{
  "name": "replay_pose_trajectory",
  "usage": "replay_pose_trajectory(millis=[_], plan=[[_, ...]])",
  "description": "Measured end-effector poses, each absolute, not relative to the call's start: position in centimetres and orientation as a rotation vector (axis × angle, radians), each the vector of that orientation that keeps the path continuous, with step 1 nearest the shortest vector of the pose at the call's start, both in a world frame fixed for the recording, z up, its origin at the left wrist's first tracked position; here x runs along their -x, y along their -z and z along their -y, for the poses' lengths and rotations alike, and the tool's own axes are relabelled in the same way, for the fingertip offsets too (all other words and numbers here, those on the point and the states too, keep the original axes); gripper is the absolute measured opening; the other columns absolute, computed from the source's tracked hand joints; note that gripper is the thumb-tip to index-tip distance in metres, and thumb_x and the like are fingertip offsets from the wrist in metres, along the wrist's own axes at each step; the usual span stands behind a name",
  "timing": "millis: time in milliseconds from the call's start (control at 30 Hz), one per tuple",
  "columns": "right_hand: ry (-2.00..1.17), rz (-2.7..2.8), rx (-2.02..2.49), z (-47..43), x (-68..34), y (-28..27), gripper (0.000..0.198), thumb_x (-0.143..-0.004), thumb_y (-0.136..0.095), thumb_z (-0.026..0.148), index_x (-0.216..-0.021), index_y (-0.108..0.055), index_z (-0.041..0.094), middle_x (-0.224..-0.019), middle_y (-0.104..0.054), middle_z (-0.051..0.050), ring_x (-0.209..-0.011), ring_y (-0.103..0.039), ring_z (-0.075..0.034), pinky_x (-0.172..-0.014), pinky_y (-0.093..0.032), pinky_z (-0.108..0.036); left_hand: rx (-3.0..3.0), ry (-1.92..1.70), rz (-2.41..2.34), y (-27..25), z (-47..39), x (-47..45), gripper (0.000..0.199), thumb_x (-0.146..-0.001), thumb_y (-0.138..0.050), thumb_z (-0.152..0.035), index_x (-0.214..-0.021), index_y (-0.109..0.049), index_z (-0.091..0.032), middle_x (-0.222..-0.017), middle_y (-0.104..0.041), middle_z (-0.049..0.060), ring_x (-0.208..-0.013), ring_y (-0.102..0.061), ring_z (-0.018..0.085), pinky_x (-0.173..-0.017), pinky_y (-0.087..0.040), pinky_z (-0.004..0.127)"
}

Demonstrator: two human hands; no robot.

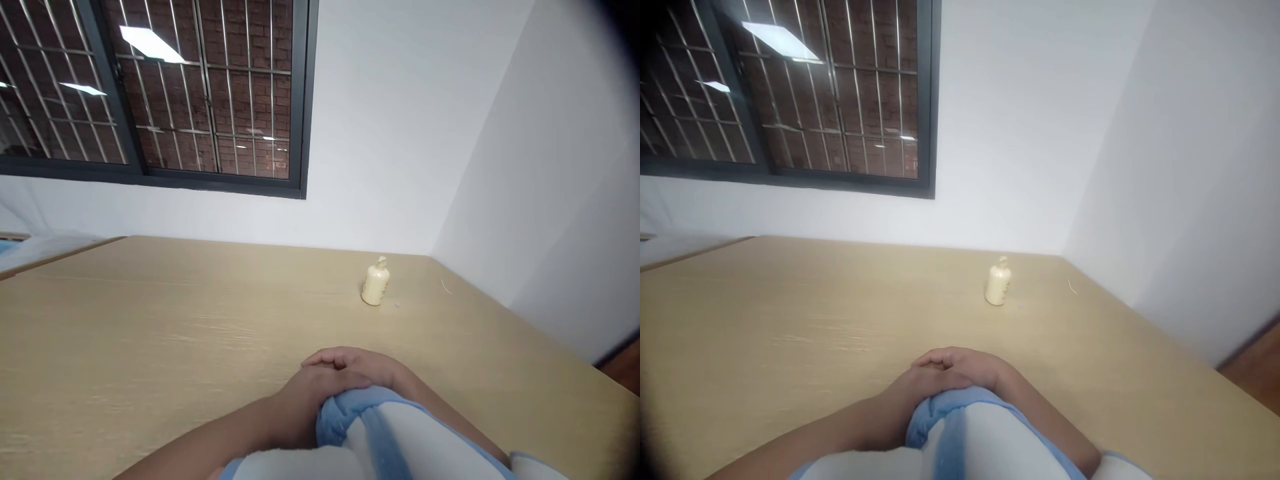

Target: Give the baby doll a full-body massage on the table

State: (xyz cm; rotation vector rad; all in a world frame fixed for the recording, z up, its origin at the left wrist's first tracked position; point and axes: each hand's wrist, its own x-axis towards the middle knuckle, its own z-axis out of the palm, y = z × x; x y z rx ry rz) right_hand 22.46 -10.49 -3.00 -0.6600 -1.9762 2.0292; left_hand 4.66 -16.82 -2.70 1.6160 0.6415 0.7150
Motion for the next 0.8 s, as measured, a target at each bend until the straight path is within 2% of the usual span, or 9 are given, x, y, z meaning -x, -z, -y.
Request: replay_pose_trajectory(millis=[133,267,500,667,800], plan=[[-2.029,1.972,0.656,10.3,-22.4,3.3,0.053,-0.082,-0.07,0.038,-0.132,-0.059,0.021,-0.135,-0.059,-0.011,-0.126,-0.055,-0.026,-0.109,-0.037,-0.043,-1.446,-0.702,-0.696,3.7,16.5,-5.2,0.038,-0.077,-0.071,-0.045,-0.11,-0.074,-0.029,-0.121,-0.068,0.001,-0.123,-0.055,0.028,-0.102,-0.045,0.038],[-2.031,1.965,0.661,10.4,-22.4,3.1,0.055,-0.081,-0.072,0.038,-0.131,-0.059,0.02,-0.133,-0.061,-0.011,-0.124,-0.056,-0.026,-0.108,-0.038,-0.041,-1.244,-0.685,-0.812,3.6,16.6,-5.8,0.038,-0.079,-0.07,-0.046,-0.109,-0.073,-0.024,-0.114,-0.071,0.004,-0.114,-0.062,0.028,-0.095,-0.05,0.039],[-2.045,1.945,0.705,10.5,-22.2,3.2,0.055,-0.08,-0.073,0.036,-0.131,-0.059,0.021,-0.127,-0.064,-0.01,-0.122,-0.058,-0.025,-0.108,-0.039,-0.042,-0.943,-0.697,-0.782,1.7,17.2,-6.5,0.031,-0.067,-0.082,-0.033,-0.094,-0.075,-0.019,-0.097,-0.074,0.005,-0.105,-0.067,0.028,-0.094,-0.051,0.04],[-1.983,2.025,0.669,10.4,-22.3,3.2,0.051,-0.082,-0.071,0.032,-0.131,-0.059,0.022,-0.127,-0.064,-0.01,-0.119,-0.06,-0.024,-0.105,-0.041,-0.04,-0.968,-0.734,-0.745,1.9,17.1,-6.7,0.031,-0.065,-0.084,-0.03,-0.092,-0.075,-0.016,-0.1,-0.074,0.007,-0.108,-0.066,0.03,-0.096,-0.049,0.041],[-1.925,2.077,0.704,10.6,-22.3,2.7,0.053,-0.082,-0.07,0.031,-0.133,-0.057,0.021,-0.129,-0.063,-0.011,-0.119,-0.06,-0.024,-0.104,-0.042,-0.041,-1.072,-0.787,-0.762,4.0,16.0,-7.0,0.041,-0.06,-0.087,-0.03,-0.098,-0.076,-0.019,-0.108,-0.074,0.007,-0.112,-0.065,0.03,-0.097,-0.05,0.04]])
